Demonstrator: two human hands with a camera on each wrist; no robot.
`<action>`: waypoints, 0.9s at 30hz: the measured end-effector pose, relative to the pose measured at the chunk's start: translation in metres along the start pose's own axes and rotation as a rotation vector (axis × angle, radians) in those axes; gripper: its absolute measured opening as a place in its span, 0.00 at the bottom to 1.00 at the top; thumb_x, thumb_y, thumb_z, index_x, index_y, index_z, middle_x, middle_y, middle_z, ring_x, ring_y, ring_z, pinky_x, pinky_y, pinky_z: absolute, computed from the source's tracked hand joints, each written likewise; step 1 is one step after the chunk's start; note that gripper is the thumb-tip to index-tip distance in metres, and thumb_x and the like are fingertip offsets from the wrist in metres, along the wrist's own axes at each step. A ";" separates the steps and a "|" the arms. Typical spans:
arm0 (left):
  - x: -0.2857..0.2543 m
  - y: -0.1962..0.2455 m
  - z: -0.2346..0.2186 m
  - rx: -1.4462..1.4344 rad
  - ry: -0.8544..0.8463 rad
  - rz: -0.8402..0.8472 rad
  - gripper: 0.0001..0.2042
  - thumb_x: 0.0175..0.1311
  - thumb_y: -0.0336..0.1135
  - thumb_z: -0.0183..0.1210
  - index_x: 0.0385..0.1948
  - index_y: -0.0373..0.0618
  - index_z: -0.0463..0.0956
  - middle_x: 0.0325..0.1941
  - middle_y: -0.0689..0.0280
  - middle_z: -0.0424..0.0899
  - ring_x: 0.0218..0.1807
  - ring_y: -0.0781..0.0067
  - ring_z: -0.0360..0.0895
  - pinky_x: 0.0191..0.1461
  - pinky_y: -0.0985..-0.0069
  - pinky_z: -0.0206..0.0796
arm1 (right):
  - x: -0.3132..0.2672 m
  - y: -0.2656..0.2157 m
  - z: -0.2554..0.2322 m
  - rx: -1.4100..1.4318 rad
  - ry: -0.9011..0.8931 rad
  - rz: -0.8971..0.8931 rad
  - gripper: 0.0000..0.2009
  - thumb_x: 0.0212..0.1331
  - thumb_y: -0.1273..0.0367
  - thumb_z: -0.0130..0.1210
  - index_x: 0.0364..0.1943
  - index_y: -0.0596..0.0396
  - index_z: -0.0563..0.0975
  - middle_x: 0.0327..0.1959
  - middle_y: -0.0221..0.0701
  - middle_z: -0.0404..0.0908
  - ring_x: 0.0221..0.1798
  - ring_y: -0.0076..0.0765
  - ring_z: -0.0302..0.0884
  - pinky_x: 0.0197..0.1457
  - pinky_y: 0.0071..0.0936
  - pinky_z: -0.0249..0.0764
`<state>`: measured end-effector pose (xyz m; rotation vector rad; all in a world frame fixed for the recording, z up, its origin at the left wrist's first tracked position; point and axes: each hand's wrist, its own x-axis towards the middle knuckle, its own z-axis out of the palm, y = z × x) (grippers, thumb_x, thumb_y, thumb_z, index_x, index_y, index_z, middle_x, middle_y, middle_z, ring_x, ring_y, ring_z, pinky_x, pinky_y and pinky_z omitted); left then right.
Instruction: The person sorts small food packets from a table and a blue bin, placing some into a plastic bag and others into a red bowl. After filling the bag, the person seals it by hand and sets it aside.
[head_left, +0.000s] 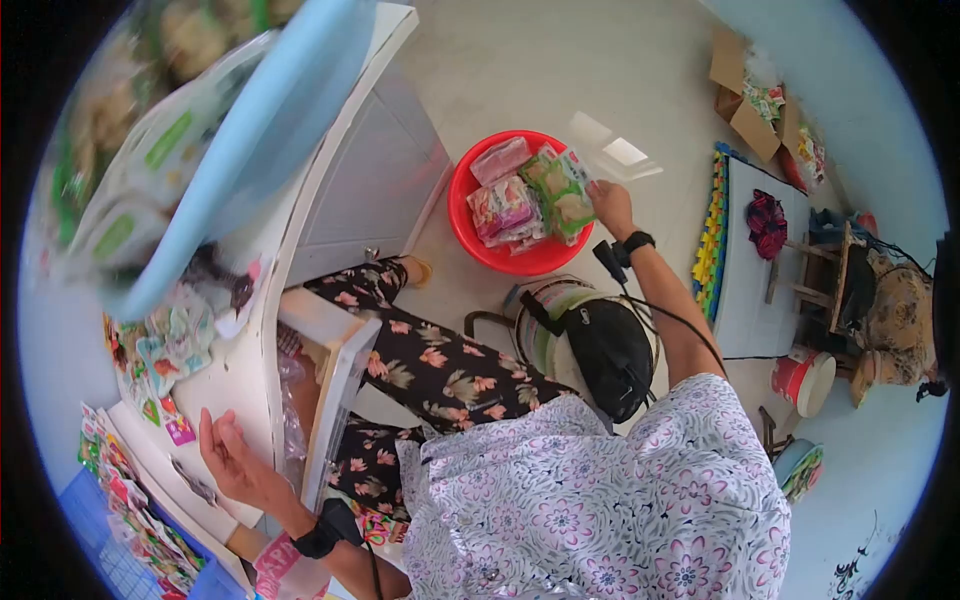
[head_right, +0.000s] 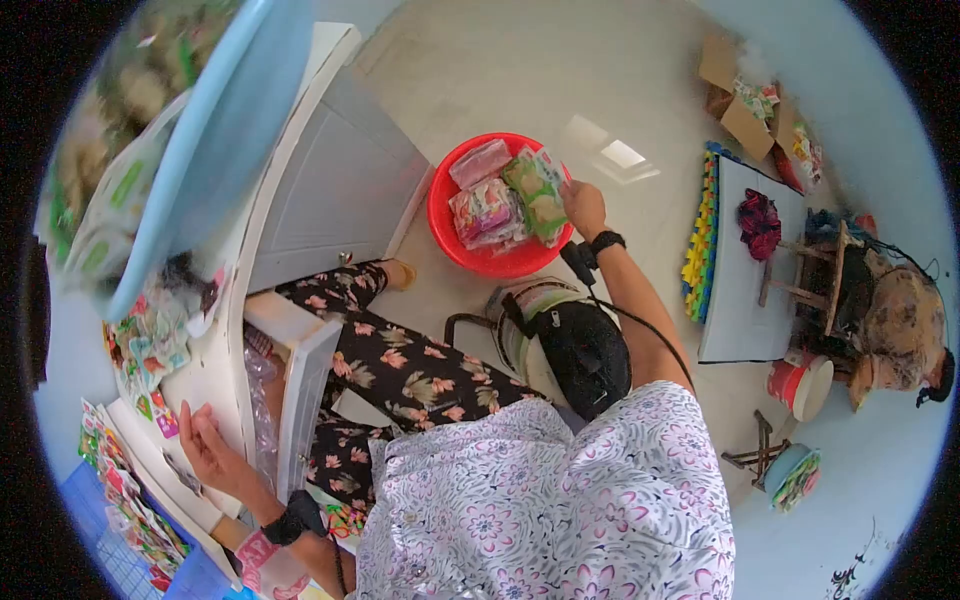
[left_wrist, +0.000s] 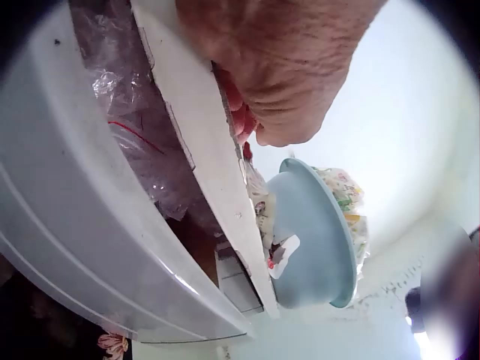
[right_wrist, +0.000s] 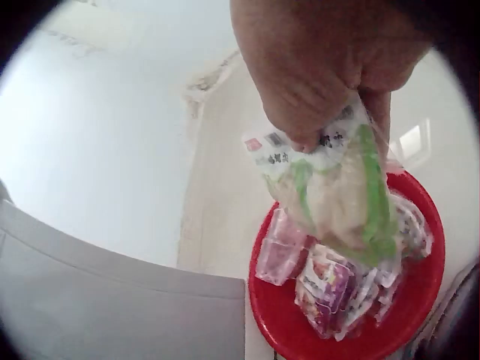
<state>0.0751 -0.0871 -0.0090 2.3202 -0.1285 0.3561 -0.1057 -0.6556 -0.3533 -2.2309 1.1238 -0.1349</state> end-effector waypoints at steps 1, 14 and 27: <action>-0.001 0.000 0.000 0.025 0.009 -0.006 0.18 0.80 0.33 0.54 0.65 0.35 0.75 0.48 0.61 0.86 0.50 0.75 0.79 0.58 0.77 0.70 | -0.001 0.008 0.012 -0.010 0.018 0.010 0.17 0.69 0.56 0.56 0.37 0.59 0.83 0.34 0.54 0.83 0.40 0.65 0.82 0.44 0.52 0.75; 0.000 0.012 0.004 0.247 0.091 -0.091 0.19 0.79 0.38 0.54 0.63 0.37 0.78 0.50 0.63 0.82 0.50 0.75 0.74 0.58 0.76 0.67 | 0.018 0.040 0.092 0.087 -0.029 0.083 0.16 0.71 0.58 0.53 0.41 0.58 0.82 0.38 0.52 0.84 0.45 0.64 0.82 0.49 0.54 0.76; 0.005 0.000 -0.001 0.238 0.067 -0.018 0.17 0.79 0.32 0.53 0.64 0.36 0.78 0.50 0.60 0.84 0.45 0.77 0.75 0.51 0.77 0.70 | 0.029 0.039 0.066 0.052 0.019 0.003 0.14 0.64 0.64 0.58 0.49 0.55 0.83 0.42 0.49 0.87 0.49 0.59 0.84 0.53 0.52 0.78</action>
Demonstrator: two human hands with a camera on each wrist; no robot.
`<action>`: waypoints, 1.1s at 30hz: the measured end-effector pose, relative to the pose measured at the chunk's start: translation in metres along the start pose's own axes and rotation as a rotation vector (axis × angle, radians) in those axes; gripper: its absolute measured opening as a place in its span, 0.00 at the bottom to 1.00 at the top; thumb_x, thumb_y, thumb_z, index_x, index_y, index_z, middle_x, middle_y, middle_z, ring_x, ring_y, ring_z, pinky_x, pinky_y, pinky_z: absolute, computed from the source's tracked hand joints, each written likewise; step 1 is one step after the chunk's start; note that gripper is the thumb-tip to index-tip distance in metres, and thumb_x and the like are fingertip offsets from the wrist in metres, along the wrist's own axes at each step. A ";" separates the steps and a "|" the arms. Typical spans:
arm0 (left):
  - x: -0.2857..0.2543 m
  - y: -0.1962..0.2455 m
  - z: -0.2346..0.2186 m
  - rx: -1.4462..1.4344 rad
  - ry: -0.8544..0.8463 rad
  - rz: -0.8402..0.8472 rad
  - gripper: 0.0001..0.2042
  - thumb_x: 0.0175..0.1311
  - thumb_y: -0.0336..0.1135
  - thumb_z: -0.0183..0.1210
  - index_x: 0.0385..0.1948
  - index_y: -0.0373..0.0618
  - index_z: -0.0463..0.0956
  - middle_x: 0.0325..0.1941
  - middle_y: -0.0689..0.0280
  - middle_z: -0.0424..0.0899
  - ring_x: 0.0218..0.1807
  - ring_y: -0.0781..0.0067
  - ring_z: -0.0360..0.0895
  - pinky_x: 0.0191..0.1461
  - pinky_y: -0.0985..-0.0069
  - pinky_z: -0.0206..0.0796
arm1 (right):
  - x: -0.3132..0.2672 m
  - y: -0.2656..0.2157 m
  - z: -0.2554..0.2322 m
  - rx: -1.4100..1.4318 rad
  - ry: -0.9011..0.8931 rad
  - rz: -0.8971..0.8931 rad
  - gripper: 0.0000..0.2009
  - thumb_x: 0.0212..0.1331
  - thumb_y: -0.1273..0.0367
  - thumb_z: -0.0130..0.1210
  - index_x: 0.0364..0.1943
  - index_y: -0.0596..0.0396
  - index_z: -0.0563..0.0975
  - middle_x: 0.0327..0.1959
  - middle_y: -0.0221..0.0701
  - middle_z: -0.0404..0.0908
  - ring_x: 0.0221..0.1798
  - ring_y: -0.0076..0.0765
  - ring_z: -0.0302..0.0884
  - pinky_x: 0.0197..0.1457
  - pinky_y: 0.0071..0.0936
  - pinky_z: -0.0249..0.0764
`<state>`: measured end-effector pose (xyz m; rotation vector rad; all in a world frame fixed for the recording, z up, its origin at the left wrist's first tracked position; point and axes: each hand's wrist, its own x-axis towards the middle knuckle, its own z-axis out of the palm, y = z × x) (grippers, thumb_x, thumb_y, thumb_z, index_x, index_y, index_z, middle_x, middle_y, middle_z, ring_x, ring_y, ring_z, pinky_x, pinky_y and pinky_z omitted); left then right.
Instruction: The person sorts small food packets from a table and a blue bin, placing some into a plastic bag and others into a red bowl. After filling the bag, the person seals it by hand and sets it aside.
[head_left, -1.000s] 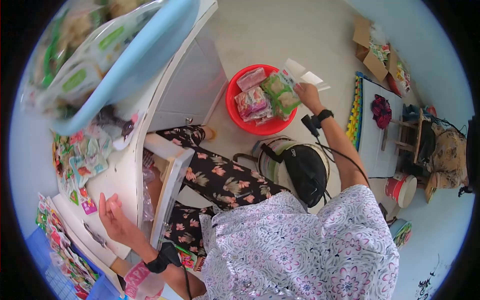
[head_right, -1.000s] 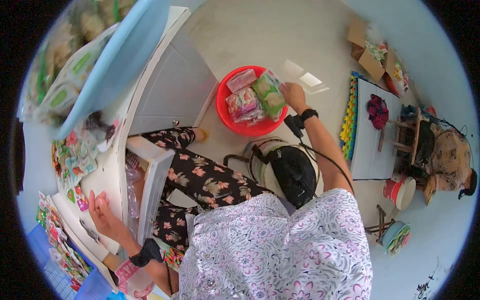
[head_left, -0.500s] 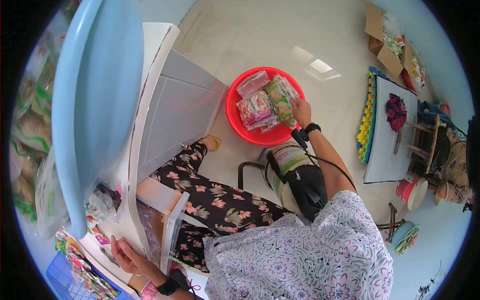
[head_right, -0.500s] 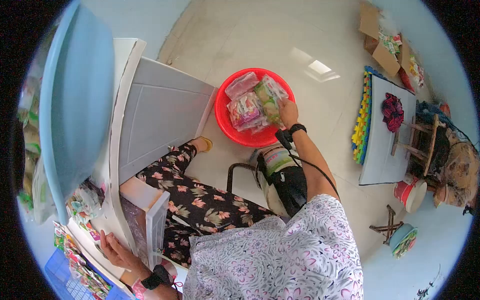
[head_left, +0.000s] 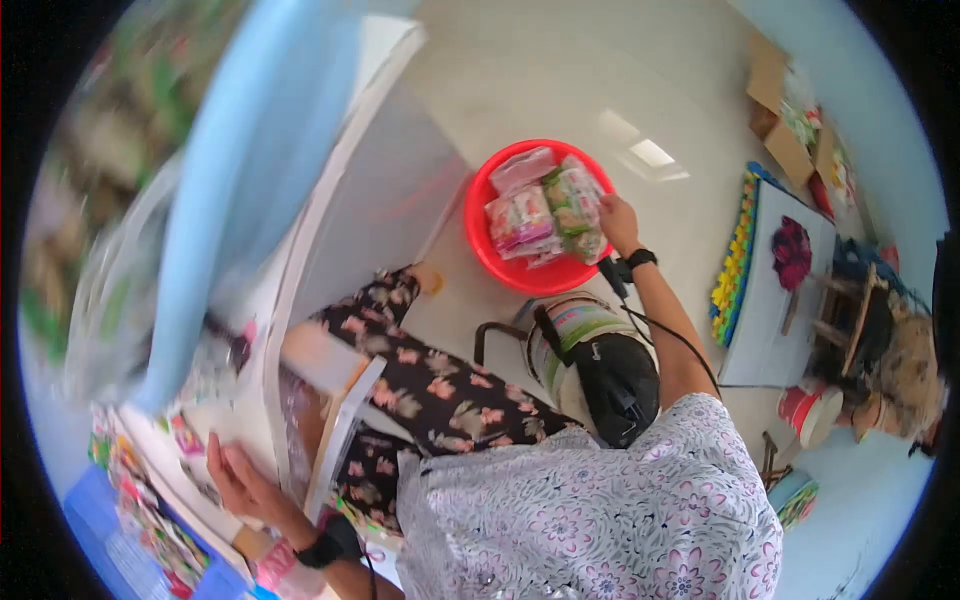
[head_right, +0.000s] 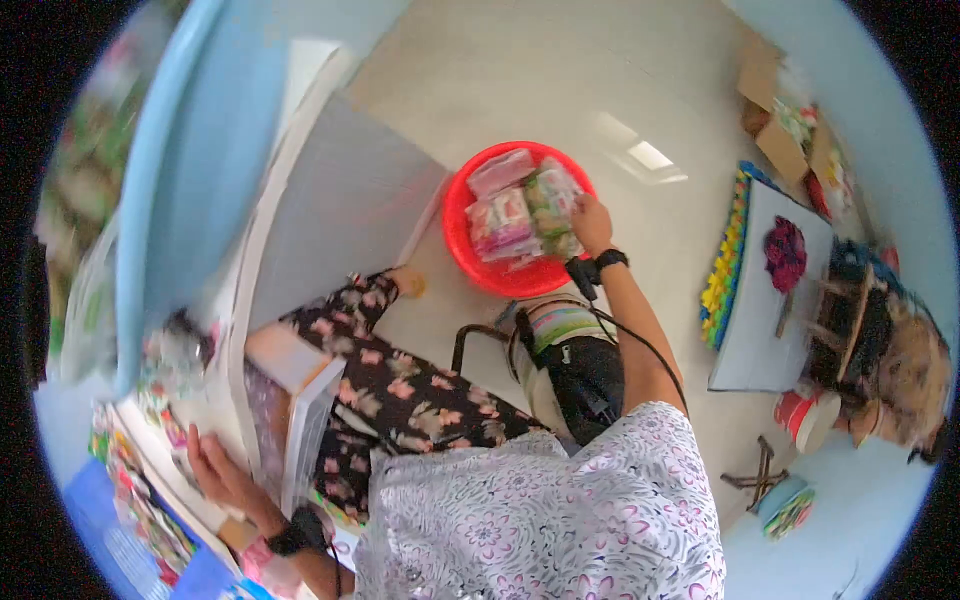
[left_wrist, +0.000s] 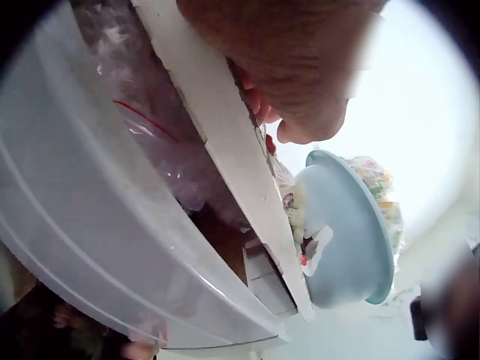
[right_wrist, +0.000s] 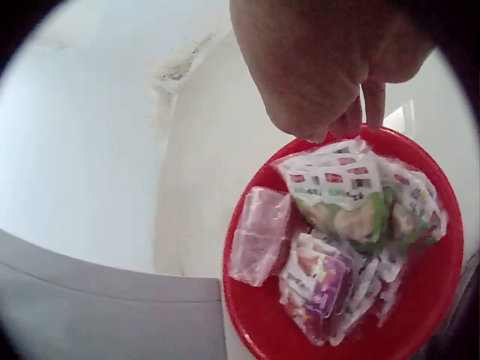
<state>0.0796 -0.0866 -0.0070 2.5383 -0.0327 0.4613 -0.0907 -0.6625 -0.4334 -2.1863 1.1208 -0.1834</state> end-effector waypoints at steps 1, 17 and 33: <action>-0.001 -0.005 0.000 -0.010 0.005 -0.007 0.17 0.79 0.31 0.53 0.64 0.36 0.78 0.49 0.61 0.84 0.46 0.77 0.77 0.52 0.77 0.71 | 0.007 -0.003 0.001 0.064 -0.064 -0.048 0.14 0.63 0.63 0.60 0.48 0.55 0.84 0.41 0.49 0.87 0.45 0.57 0.85 0.51 0.48 0.80; -0.048 0.001 -0.026 -0.598 0.239 -0.027 0.12 0.78 0.30 0.51 0.55 0.34 0.77 0.37 0.62 0.83 0.34 0.76 0.76 0.39 0.78 0.67 | -0.128 -0.353 -0.093 0.757 -0.575 -0.511 0.11 0.75 0.68 0.55 0.49 0.63 0.81 0.42 0.32 0.86 0.43 0.26 0.85 0.50 0.25 0.80; -0.107 -0.020 -0.056 0.026 -0.192 0.262 0.22 0.69 0.45 0.64 0.62 0.45 0.80 0.52 0.53 0.86 0.54 0.48 0.82 0.58 0.58 0.70 | -0.272 -0.476 -0.101 0.208 -0.395 -1.522 0.14 0.66 0.64 0.62 0.52 0.52 0.83 0.44 0.36 0.86 0.52 0.48 0.82 0.56 0.42 0.75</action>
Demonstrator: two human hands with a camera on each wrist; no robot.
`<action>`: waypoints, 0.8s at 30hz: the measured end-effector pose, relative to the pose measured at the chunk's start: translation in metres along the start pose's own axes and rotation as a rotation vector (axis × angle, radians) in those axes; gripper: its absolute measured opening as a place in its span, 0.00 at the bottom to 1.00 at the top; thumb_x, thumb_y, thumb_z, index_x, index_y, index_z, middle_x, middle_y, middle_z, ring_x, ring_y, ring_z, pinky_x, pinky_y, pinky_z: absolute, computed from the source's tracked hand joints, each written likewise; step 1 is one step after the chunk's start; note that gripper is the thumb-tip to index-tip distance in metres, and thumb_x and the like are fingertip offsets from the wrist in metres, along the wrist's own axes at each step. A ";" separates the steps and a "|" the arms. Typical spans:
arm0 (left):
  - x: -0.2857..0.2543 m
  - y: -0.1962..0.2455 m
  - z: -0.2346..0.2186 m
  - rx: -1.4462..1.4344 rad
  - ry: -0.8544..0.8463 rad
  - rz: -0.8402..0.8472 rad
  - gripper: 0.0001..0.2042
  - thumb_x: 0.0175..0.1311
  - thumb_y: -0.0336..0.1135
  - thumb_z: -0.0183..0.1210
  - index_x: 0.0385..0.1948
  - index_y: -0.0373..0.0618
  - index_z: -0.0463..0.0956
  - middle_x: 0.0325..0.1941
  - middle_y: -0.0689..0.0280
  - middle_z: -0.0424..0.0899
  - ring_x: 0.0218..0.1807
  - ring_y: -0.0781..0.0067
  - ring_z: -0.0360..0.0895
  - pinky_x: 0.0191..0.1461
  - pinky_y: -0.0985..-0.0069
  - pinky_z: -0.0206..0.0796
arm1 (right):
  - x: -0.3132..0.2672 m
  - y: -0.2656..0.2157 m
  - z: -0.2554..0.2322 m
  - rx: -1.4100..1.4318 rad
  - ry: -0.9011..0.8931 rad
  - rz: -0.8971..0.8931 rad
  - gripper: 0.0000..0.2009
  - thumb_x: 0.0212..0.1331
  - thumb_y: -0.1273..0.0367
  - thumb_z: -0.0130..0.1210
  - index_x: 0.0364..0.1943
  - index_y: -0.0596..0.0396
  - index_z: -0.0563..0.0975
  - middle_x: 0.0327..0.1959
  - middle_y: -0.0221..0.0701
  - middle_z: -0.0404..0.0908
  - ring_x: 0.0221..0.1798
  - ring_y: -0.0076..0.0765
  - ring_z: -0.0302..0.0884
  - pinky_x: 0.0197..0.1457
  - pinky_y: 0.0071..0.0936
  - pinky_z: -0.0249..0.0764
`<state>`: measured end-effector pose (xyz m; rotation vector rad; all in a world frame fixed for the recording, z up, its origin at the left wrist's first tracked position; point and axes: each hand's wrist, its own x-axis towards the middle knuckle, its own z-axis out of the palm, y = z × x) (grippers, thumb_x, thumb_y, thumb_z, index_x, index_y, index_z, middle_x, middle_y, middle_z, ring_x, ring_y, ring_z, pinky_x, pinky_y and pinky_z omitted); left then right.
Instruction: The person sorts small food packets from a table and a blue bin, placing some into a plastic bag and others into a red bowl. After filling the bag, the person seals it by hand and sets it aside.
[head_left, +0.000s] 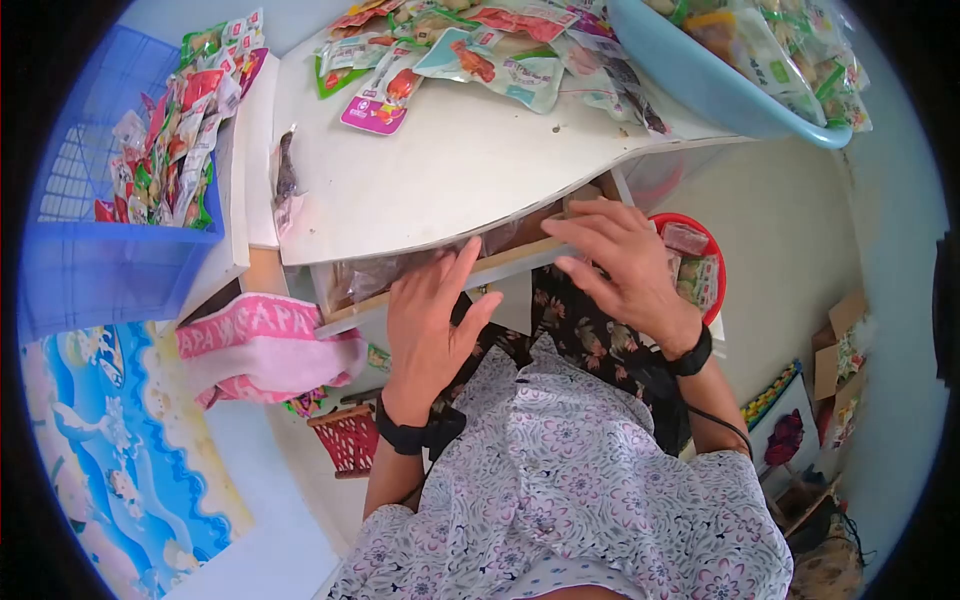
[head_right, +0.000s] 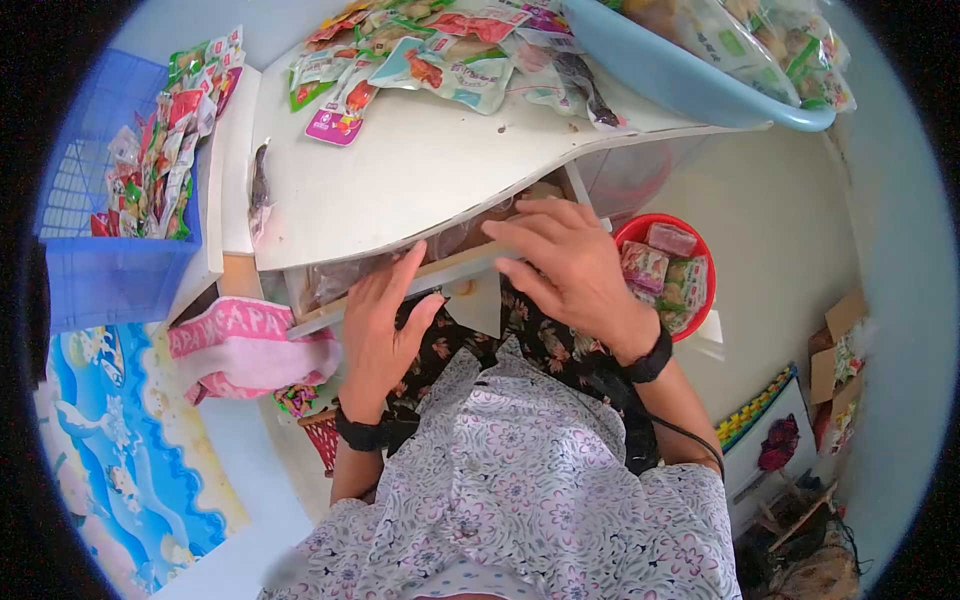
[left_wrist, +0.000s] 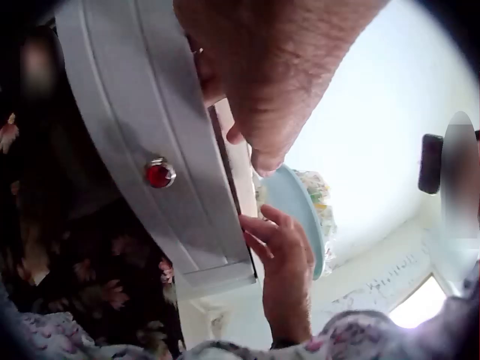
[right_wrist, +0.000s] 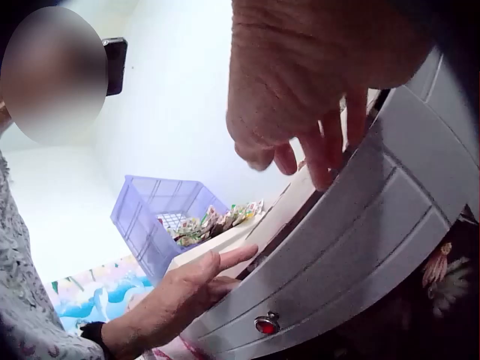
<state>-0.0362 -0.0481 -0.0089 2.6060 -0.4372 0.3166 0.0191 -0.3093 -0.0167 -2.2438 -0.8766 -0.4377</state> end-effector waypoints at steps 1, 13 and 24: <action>0.004 0.001 -0.005 -0.038 -0.069 -0.036 0.23 0.69 0.46 0.64 0.62 0.46 0.80 0.51 0.52 0.87 0.53 0.47 0.82 0.56 0.58 0.71 | 0.003 -0.003 0.005 -0.053 -0.030 -0.024 0.16 0.65 0.62 0.63 0.54 0.50 0.83 0.46 0.35 0.86 0.54 0.48 0.81 0.58 0.44 0.74; 0.014 -0.007 0.018 -0.223 -0.059 -0.103 0.18 0.66 0.43 0.68 0.50 0.39 0.84 0.46 0.50 0.88 0.45 0.47 0.85 0.50 0.63 0.76 | -0.009 -0.005 0.018 0.096 -0.056 0.099 0.13 0.67 0.66 0.62 0.53 0.55 0.83 0.46 0.40 0.86 0.52 0.51 0.81 0.56 0.45 0.74; -0.008 0.014 -0.039 -0.474 0.225 0.074 0.12 0.54 0.20 0.70 0.40 0.40 0.85 0.35 0.59 0.86 0.33 0.62 0.83 0.36 0.71 0.74 | 0.022 -0.046 -0.006 0.216 0.040 -0.031 0.29 0.51 0.66 0.72 0.60 0.50 0.79 0.70 0.38 0.74 0.67 0.50 0.74 0.67 0.48 0.72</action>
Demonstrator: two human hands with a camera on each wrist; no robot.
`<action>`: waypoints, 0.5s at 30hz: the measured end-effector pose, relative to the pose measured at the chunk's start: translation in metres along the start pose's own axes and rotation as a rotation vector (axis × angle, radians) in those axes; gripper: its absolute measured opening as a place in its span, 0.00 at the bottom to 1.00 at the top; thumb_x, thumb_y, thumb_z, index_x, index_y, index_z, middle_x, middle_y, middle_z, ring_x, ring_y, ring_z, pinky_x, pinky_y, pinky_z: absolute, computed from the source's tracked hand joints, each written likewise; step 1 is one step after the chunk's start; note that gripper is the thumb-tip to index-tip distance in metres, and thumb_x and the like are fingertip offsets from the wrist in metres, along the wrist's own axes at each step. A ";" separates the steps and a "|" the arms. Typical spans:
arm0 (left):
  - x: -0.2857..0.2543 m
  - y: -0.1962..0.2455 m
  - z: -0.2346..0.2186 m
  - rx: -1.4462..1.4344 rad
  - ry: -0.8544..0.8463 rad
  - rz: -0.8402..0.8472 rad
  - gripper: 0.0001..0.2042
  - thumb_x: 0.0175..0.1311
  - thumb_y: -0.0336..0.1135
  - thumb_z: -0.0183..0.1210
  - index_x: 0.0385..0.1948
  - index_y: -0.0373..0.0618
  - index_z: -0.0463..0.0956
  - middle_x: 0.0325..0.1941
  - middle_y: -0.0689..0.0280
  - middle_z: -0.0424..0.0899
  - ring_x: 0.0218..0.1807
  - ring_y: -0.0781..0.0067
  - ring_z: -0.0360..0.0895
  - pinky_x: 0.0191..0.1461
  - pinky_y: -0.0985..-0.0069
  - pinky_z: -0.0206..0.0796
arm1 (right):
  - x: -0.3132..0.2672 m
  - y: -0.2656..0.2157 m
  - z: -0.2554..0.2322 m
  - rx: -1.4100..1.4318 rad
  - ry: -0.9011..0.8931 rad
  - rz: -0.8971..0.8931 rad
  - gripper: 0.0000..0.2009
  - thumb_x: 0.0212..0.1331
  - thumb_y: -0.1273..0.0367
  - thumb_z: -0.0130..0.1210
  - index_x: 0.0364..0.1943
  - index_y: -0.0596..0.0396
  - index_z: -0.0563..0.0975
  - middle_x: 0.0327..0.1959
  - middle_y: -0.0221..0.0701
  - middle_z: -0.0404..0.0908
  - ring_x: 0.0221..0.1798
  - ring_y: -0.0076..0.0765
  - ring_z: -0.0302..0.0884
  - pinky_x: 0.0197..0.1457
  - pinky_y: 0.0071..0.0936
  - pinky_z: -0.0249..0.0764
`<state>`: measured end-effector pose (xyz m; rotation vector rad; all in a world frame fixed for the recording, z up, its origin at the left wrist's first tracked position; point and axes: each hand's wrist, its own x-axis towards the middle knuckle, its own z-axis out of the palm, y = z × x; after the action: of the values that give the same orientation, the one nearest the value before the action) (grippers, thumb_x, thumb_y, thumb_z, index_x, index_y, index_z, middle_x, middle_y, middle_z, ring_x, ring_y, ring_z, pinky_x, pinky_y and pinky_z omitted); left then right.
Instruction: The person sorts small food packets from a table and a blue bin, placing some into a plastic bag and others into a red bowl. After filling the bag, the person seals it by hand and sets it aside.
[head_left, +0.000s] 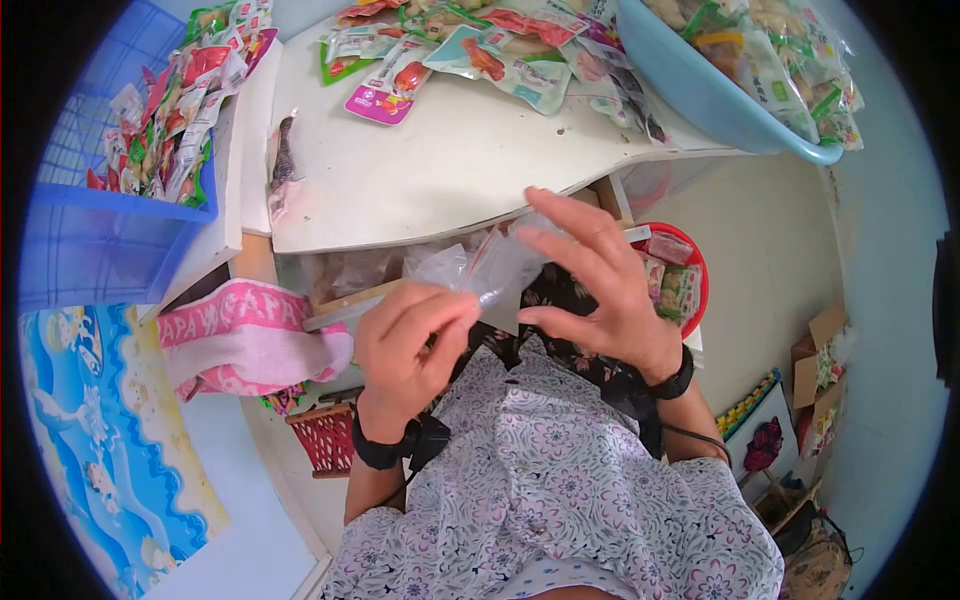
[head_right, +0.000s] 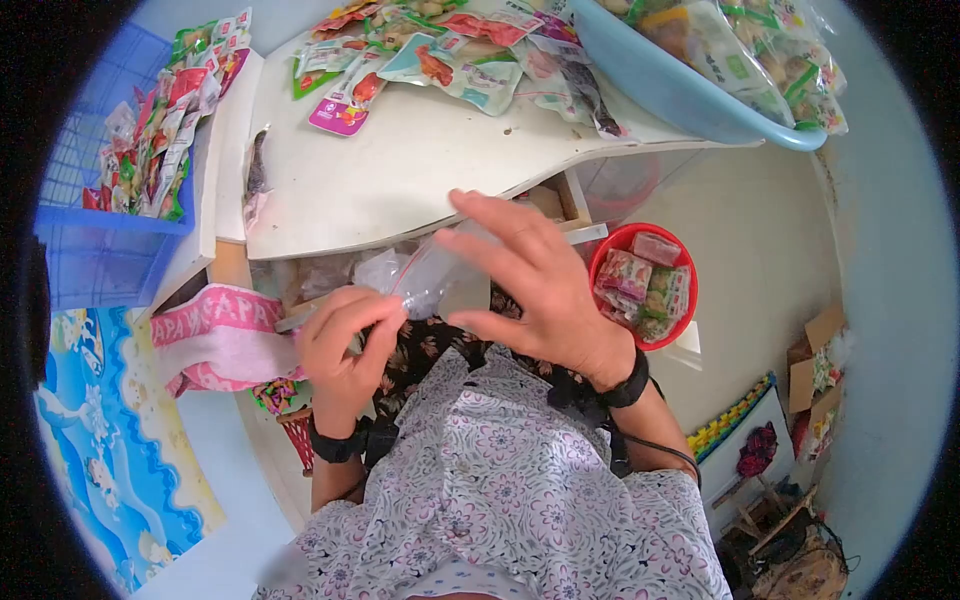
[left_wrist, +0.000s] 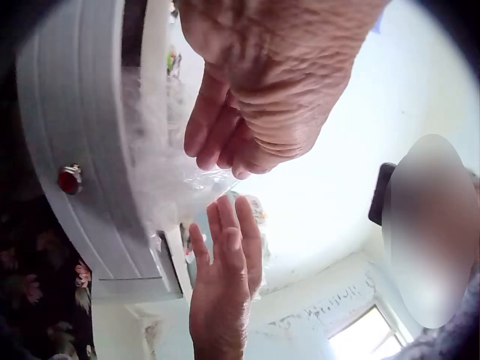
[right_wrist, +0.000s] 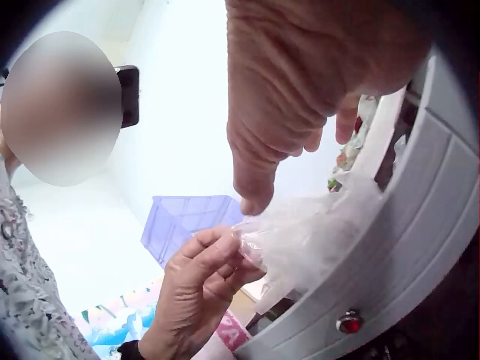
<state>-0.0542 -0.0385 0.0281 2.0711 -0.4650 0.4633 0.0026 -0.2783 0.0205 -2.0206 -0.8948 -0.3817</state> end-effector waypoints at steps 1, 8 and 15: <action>0.004 0.002 -0.001 0.025 0.007 0.119 0.13 0.53 0.20 0.70 0.41 0.41 0.85 0.35 0.59 0.86 0.31 0.62 0.83 0.33 0.71 0.73 | 0.001 0.000 0.002 -0.027 -0.035 -0.031 0.28 0.50 0.67 0.72 0.59 0.51 0.80 0.69 0.38 0.75 0.66 0.50 0.75 0.66 0.48 0.72; 0.009 0.014 -0.001 0.078 0.125 0.267 0.22 0.50 0.26 0.75 0.50 0.41 0.83 0.38 0.62 0.83 0.33 0.59 0.82 0.34 0.69 0.74 | 0.011 0.006 0.013 0.192 0.101 -0.005 0.16 0.53 0.77 0.67 0.48 0.55 0.81 0.51 0.36 0.86 0.52 0.45 0.84 0.54 0.37 0.80; 0.019 0.003 0.019 0.098 0.158 -0.083 0.31 0.52 0.27 0.74 0.63 0.42 0.77 0.45 0.61 0.83 0.32 0.58 0.79 0.38 0.69 0.75 | 0.003 -0.001 0.029 0.415 0.246 0.407 0.10 0.62 0.77 0.64 0.47 0.59 0.81 0.47 0.35 0.87 0.49 0.28 0.83 0.53 0.26 0.77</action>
<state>-0.0366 -0.0587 0.0300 2.1193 -0.2661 0.6048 0.0024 -0.2531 0.0065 -1.6705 -0.3586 -0.1895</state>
